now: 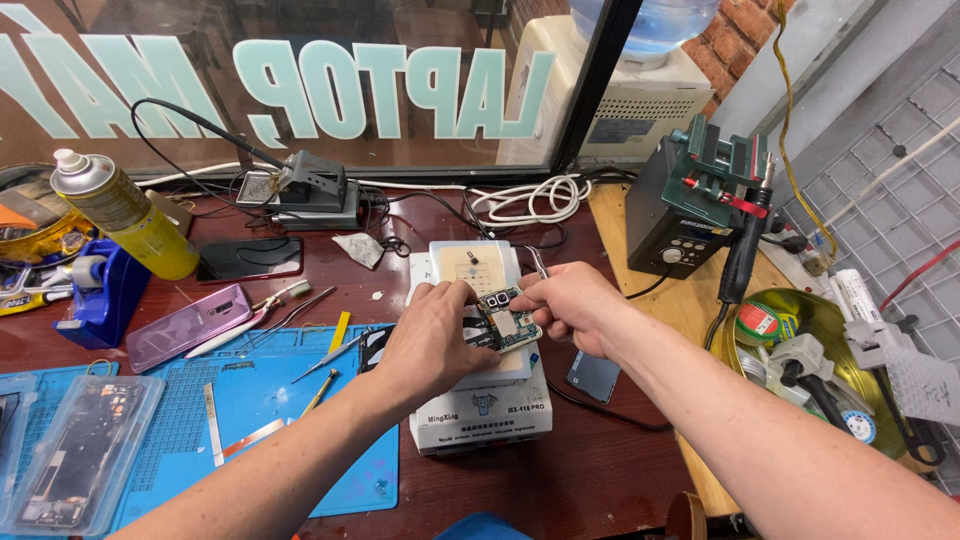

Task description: The person disassembles a smartphone motherboard, removes a camera module and other small components using tweezers and a metal spudger, and places them on the workbench. The person then reattaches the camera module and continues adjusting components on the board.

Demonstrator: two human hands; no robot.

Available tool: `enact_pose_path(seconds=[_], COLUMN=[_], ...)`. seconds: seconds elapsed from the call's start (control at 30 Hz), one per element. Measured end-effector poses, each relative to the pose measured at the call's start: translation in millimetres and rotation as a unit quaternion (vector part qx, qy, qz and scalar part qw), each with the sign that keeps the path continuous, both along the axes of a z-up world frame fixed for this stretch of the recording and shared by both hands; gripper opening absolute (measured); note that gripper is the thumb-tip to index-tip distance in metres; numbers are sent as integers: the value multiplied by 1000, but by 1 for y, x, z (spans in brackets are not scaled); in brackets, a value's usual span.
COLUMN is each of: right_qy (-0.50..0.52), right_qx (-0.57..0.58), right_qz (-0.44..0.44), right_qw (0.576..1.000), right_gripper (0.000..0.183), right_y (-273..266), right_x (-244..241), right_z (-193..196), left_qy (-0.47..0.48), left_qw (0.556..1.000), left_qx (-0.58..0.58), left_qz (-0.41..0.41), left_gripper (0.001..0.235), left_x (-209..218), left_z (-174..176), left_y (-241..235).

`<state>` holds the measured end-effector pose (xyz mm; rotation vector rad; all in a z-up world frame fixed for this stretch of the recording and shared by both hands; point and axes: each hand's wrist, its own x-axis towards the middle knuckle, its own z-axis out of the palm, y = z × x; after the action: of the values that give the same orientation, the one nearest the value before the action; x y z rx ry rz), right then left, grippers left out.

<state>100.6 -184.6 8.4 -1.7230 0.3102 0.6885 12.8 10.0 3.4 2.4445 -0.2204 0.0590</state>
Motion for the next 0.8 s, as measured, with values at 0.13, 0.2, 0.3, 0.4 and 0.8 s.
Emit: enact_pose_path(seconds=[0.13, 0.2, 0.3, 0.4, 0.8], right_qy=[-363, -385, -472, -483, -429], right_qx=[-273, -302, -340, -362, -422], right_qz=[145, 204, 301, 346, 442], right_qw=[879, 848, 756, 718, 665], right_gripper=[26, 24, 26, 22, 16], right_y=[13, 23, 35, 36, 46], right_x=[-7, -7, 0, 8, 17], right_z=[-1, 0, 1, 3, 18], left_qy=[-3, 3, 10, 16, -1], left_qw=[1000, 1000, 999, 998, 998], left_qx=[4, 19, 48, 62, 59], left_qz=[13, 19, 21, 27, 38], left_gripper=[70, 74, 75, 73, 68], left_x=[0, -1, 2, 2, -4], left_z=[-2, -2, 0, 0, -2], left_y=[2, 3, 2, 2, 2])
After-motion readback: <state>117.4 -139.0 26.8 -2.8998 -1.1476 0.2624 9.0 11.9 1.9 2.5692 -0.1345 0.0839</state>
